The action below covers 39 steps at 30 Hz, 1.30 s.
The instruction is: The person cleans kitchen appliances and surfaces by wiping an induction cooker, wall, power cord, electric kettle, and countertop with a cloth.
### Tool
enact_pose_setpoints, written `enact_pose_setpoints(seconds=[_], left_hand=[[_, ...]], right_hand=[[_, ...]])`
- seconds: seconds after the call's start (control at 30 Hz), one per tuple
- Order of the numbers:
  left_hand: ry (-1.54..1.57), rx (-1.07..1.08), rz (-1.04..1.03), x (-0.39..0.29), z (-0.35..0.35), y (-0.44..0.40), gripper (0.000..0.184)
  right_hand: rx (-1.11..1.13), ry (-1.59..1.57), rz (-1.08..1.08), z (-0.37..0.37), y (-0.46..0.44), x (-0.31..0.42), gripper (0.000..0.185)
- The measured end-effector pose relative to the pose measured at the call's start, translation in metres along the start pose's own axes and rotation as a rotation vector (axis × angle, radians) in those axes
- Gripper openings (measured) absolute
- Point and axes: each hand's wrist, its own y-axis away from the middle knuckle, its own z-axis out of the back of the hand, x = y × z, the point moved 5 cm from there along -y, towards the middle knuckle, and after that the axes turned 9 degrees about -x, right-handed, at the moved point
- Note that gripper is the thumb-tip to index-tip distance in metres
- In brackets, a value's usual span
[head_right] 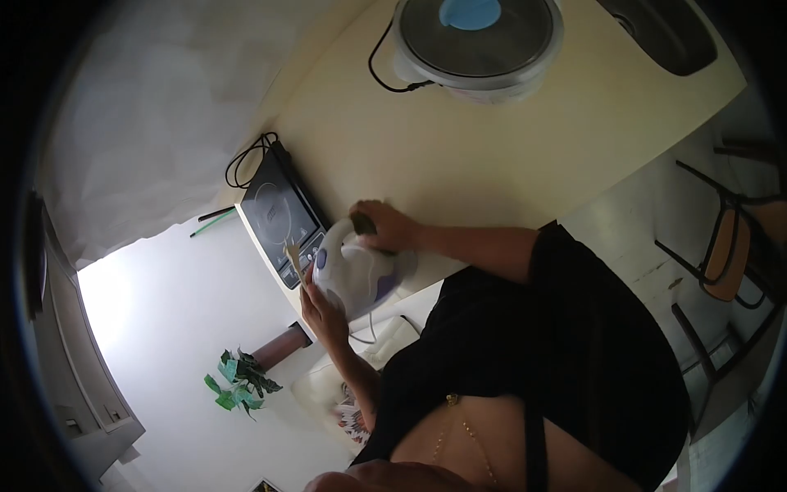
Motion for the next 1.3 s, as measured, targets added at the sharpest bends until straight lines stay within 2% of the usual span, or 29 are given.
enact_pose_setpoints(seconds=[0.07,0.13,0.2,0.27,0.3,0.33,0.4,0.43,0.47,0.5,0.57,0.6,0.7,0.77,0.83,0.93,0.97,1.0,1.07,1.17,1.2,1.27,1.3], left_hand=[[0.005,-0.030,0.123,0.015,0.011,0.010,0.047],[0.011,-0.070,0.162,0.021,0.014,0.015,0.049],[0.019,-0.078,0.134,0.023,0.013,0.014,0.049],[0.037,-0.089,0.162,0.017,0.013,0.012,0.048],[0.018,-0.088,0.157,0.014,0.014,0.010,0.048],[0.000,-0.083,0.148,0.011,0.013,0.008,0.048],[0.004,-0.075,0.158,0.011,0.013,0.006,0.048],[0.015,-0.071,0.156,0.013,0.013,0.006,0.048],[0.021,-0.063,0.156,0.014,0.012,0.007,0.048],[0.020,-0.057,0.158,0.014,0.012,0.007,0.048],[0.032,-0.054,0.164,0.014,0.012,0.007,0.049],[0.037,-0.048,0.163,0.015,0.012,0.007,0.049],[0.030,-0.040,0.111,0.016,0.012,0.003,0.049],[0.068,-0.030,0.144,0.018,0.014,0.005,0.049],[0.077,-0.031,0.144,0.017,0.014,0.005,0.049],[0.069,-0.024,0.141,0.014,0.017,0.003,0.049],[0.069,-0.016,0.136,0.016,0.016,0.003,0.049],[0.070,-0.009,0.135,0.017,0.015,0.003,0.049],[0.078,-0.024,0.130,0.013,0.016,0.001,0.049],[0.115,-0.015,0.147,0.016,0.015,0.002,0.051],[0.109,-0.016,0.145,0.017,0.015,0.002,0.050],[0.088,-0.002,0.134,0.014,0.016,0.001,0.049],[0.093,0.002,0.122,0.014,0.016,0.001,0.049]], right_hand=[[0.092,-0.025,-0.065,-0.014,0.001,0.002,0.044],[0.186,-0.049,-0.129,-0.017,-0.010,-0.005,0.041],[0.416,0.230,0.031,-0.005,-0.037,-0.012,0.041],[0.073,0.332,0.106,0.022,-0.062,0.009,0.041],[0.097,0.459,0.273,0.006,-0.058,-0.003,0.037],[0.099,0.462,0.280,-0.013,-0.053,-0.027,0.037],[0.448,0.584,0.695,-0.070,-0.029,-0.058,0.032],[0.595,0.640,0.588,-0.086,-0.042,-0.064,0.037],[0.600,0.640,0.587,-0.093,-0.061,-0.075,0.037],[0.501,0.567,0.214,-0.089,-0.095,-0.107,0.038],[0.206,0.726,0.116,-0.042,-0.129,-0.115,0.039],[0.008,0.962,0.391,0.013,-0.133,-0.082,0.039],[0.148,1.005,0.297,0.121,-0.057,-0.048,0.048],[0.308,0.958,0.067,0.192,0.013,-0.027,0.048],[0.168,1.098,0.083,0.289,0.069,-0.033,0.049],[-0.186,1.504,0.172,0.434,0.093,-0.033,0.052],[-0.533,1.478,0.004,0.450,0.088,-0.013,0.046],[-0.753,1.347,-0.212,0.454,0.087,-0.003,0.042],[-0.392,1.398,-0.011,0.416,0.097,-0.042,0.039],[-0.008,0.738,-0.061,0.230,0.068,-0.028,0.025],[0.175,0.591,0.025,0.177,0.040,-0.016,0.030],[0.345,0.461,0.122,0.093,-0.001,-0.034,0.033],[0.319,0.400,0.219,0.055,-0.032,-0.033,0.026]])
